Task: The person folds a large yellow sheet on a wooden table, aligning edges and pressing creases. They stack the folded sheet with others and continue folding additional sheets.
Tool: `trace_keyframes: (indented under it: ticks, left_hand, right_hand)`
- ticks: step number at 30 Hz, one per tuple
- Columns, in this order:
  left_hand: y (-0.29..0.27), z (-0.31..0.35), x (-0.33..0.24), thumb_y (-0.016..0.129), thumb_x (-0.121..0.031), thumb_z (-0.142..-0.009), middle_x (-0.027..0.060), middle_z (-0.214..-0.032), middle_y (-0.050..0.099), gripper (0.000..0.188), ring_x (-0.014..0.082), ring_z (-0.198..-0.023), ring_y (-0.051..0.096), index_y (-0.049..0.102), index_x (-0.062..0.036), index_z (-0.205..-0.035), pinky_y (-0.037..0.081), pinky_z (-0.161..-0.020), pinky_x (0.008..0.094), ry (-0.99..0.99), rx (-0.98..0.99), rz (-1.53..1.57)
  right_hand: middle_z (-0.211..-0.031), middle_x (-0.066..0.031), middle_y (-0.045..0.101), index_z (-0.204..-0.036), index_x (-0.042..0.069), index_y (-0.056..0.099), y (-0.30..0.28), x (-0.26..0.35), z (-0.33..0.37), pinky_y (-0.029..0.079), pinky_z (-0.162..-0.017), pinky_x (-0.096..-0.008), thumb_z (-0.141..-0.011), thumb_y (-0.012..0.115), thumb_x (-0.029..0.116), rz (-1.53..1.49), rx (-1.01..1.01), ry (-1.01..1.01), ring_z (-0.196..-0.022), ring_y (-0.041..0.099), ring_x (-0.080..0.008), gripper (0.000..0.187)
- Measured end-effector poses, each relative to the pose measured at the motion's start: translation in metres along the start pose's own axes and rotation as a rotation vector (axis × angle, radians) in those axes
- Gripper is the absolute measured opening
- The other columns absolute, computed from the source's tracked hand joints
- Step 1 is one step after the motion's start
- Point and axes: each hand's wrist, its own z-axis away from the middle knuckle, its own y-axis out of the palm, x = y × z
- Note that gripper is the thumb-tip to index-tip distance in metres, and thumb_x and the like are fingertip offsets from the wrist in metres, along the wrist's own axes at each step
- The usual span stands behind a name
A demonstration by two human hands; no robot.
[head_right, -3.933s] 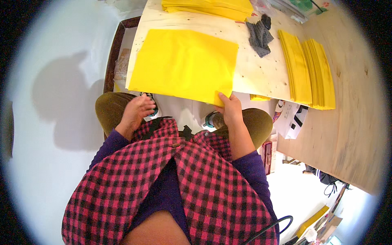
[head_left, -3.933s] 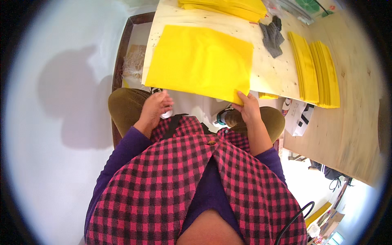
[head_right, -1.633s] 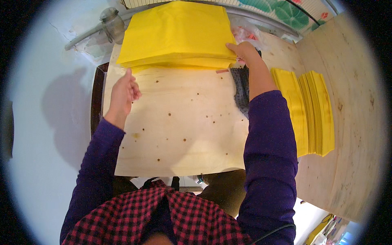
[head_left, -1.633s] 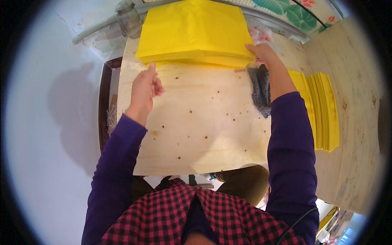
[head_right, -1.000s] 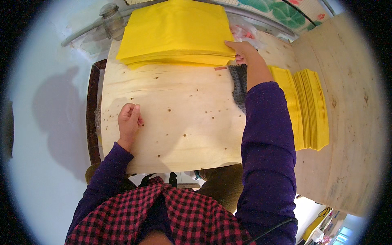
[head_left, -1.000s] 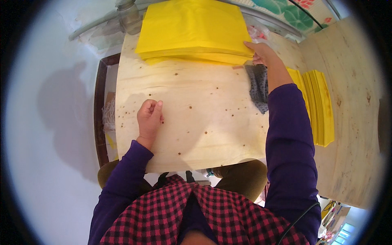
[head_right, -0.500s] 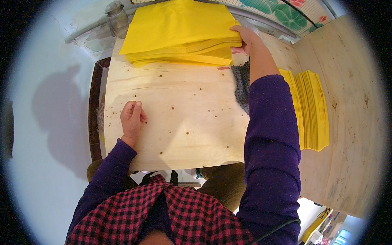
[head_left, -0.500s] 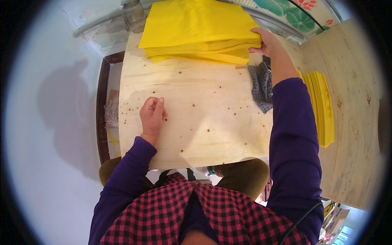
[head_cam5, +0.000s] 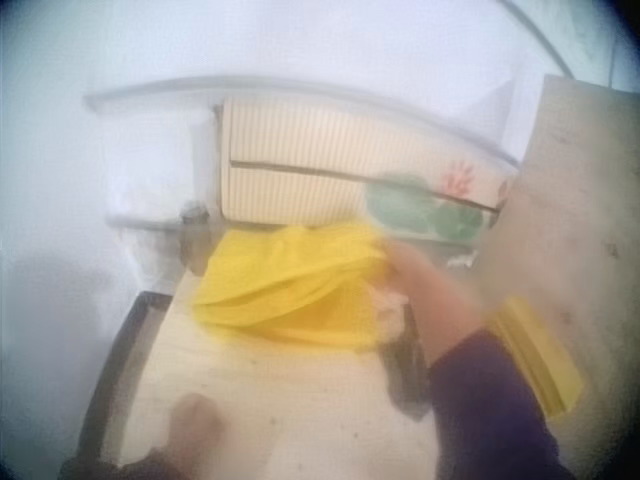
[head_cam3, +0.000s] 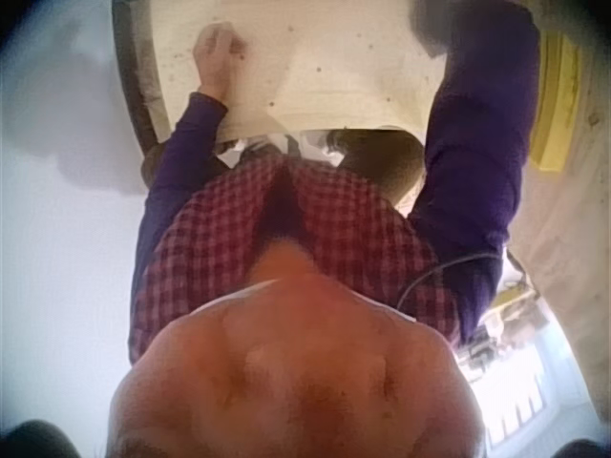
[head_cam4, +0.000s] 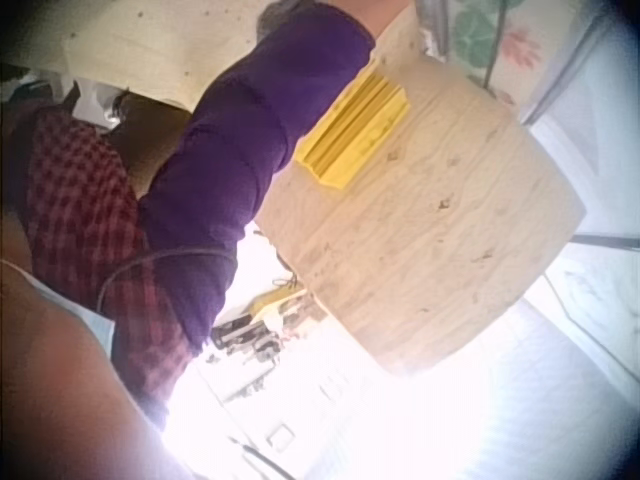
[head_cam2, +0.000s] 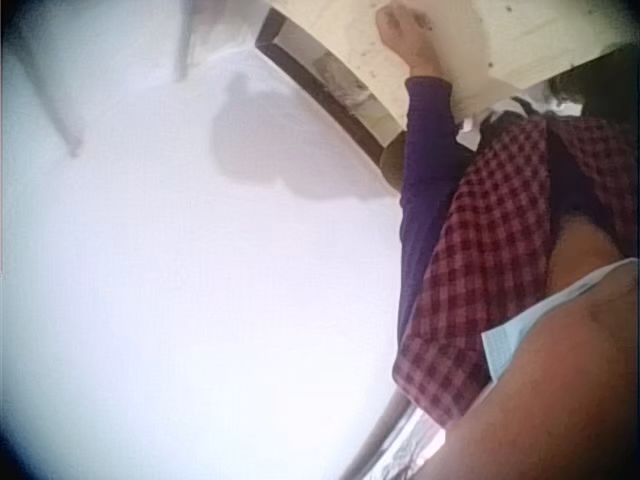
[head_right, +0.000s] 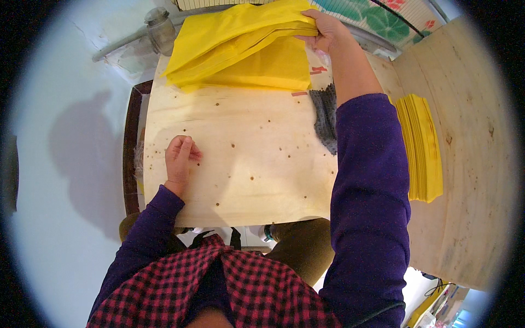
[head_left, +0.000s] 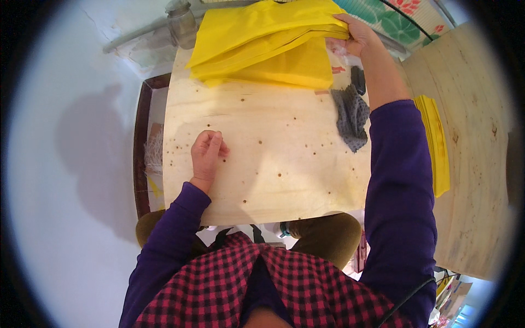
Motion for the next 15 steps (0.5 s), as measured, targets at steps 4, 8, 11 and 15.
trace_keyframes:
  ticks: [4, 8, 11, 15]
  left_hand:
    - [0.023, -0.012, -0.016, 0.052, -0.036, -0.097, 0.0125, -0.094, 0.062, 0.038, 0.0220, -0.086, 0.063, 0.052, -0.0004, -0.110, 0.053, -0.076, 0.0326, -0.101, 0.148, 0.224]
    - [0.064, -0.056, -0.038, 0.051, -0.047, -0.094, 0.0249, -0.135, 0.044, 0.068, 0.0335, -0.126, 0.045, 0.032, 0.0029, -0.137, 0.039, -0.105, 0.0443, -0.309, 0.289, 0.796]
    - [0.083, -0.085, -0.056, 0.050, -0.056, -0.091, 0.0238, -0.147, 0.024, 0.087, 0.0375, -0.135, 0.029, 0.013, 0.0019, -0.145, 0.027, -0.112, 0.0503, -0.389, 0.244, 1.111]
    - [0.088, -0.097, -0.070, 0.054, -0.057, -0.088, 0.0216, -0.149, 0.022, 0.087, 0.0363, -0.137, 0.028, 0.019, -0.0007, -0.145, 0.024, -0.112, 0.0549, -0.374, 0.058, 1.168]
  right_hand:
    - [-0.111, -0.0179, 0.061, -0.114, 0.000, 0.057, 0.009, 0.003, 0.015, 0.062, -0.073, -0.0351, -0.090, 0.064, 0.025, -0.001, 0.005, -0.035, -0.095, 0.065, -0.0283, 0.036]
    - [-0.114, -0.0175, 0.060, -0.116, -0.001, 0.056, 0.015, 0.002, 0.033, 0.061, -0.073, -0.0356, -0.091, 0.062, 0.023, -0.047, 0.009, -0.037, -0.099, 0.064, -0.0276, 0.035]
    - [-0.114, -0.0165, 0.059, -0.118, -0.001, 0.054, 0.016, -0.005, 0.056, 0.061, -0.075, -0.0379, -0.092, 0.061, 0.022, -0.076, 0.005, -0.065, -0.101, 0.063, -0.0279, 0.036]
    - [-0.114, -0.0153, 0.060, -0.122, -0.004, 0.051, 0.010, -0.022, 0.103, 0.059, -0.079, -0.0410, -0.093, 0.058, 0.022, -0.020, -0.030, -0.093, -0.101, 0.062, -0.0277, 0.039]
